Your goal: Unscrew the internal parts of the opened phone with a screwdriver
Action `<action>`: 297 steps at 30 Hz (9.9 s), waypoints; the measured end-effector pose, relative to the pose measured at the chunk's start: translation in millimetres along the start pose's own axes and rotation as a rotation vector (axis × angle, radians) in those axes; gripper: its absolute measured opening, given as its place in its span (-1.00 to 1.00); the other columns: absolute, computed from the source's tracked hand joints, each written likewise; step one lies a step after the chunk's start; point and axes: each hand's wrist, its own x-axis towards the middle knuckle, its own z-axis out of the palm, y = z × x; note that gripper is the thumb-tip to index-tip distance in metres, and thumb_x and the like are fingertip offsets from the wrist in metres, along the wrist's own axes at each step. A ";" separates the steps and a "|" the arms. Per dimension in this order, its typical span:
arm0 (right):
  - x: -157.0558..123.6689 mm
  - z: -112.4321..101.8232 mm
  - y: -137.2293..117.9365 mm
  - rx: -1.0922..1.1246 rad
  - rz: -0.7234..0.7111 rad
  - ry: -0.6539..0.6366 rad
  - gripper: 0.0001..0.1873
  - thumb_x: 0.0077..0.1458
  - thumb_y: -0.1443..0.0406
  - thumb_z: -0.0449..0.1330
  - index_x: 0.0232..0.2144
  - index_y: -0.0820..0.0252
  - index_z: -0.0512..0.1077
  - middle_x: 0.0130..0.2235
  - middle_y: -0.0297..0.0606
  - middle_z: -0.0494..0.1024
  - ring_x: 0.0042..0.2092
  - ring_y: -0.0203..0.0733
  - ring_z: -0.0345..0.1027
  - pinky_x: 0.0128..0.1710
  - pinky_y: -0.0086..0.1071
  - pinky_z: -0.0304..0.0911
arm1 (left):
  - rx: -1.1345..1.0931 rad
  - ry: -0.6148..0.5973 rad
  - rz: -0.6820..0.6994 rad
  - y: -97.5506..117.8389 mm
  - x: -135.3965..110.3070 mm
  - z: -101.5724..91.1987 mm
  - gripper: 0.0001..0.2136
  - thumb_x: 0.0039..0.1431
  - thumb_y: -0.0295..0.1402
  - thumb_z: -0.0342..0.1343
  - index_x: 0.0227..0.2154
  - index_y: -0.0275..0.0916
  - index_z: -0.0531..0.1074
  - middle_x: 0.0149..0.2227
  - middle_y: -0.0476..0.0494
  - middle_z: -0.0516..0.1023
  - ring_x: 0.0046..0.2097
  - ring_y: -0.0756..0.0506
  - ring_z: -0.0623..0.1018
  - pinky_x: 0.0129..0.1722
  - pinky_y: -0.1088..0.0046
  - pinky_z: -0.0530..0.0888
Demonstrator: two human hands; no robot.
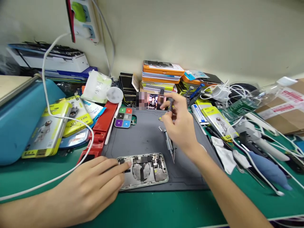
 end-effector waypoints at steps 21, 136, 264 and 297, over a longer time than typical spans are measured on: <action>31.3 8.7 51.7 0.090 0.027 -0.075 -0.47 0.35 0.36 0.09 0.33 0.09 0.29 0.09 -0.09 0.62 -0.27 -0.18 0.56 -0.20 -0.19 0.55 | -0.051 0.027 -0.068 -0.2 6.1 -3.5 -0.86 0.44 -0.49 0.12 -0.24 -0.27 0.58 0.04 -0.22 0.76 -0.12 -0.21 0.70 -0.20 0.22 0.60; -70.0 6.7 -25.5 1.188 0.352 -0.008 -0.55 0.50 0.24 0.19 0.32 -0.23 0.22 -0.05 -0.31 0.64 -0.26 -0.26 0.60 -0.23 -0.31 0.66 | -1.566 -0.115 -0.963 -31.9 72.9 15.1 -0.88 0.28 -0.27 0.48 -0.17 -0.14 0.79 -0.12 -0.07 0.83 -0.04 -0.10 0.78 -0.09 0.54 0.61; -76.9 12.8 -1.3 0.459 -0.201 -0.051 -0.23 0.40 0.50 0.16 0.49 -0.20 0.12 0.13 -0.16 0.55 -0.05 -0.04 0.59 -0.12 -0.06 0.61 | 0.031 -0.128 0.065 -7.4 53.5 19.4 -0.74 0.56 -0.50 0.00 -0.12 -0.28 0.62 0.23 -0.17 0.66 -0.08 -0.18 0.57 -0.17 0.25 0.50; -57.1 -9.0 -1.1 0.027 -0.551 0.028 -0.57 0.42 0.48 0.14 0.29 0.39 0.43 -0.10 -0.06 0.72 -0.22 -0.15 0.53 -0.20 -0.27 0.42 | -0.566 -0.106 -0.268 -12.5 63.3 11.3 -0.79 0.58 -0.44 0.08 -0.06 -0.22 0.65 -0.11 -0.03 0.76 -0.09 -0.08 0.66 -0.02 0.38 0.47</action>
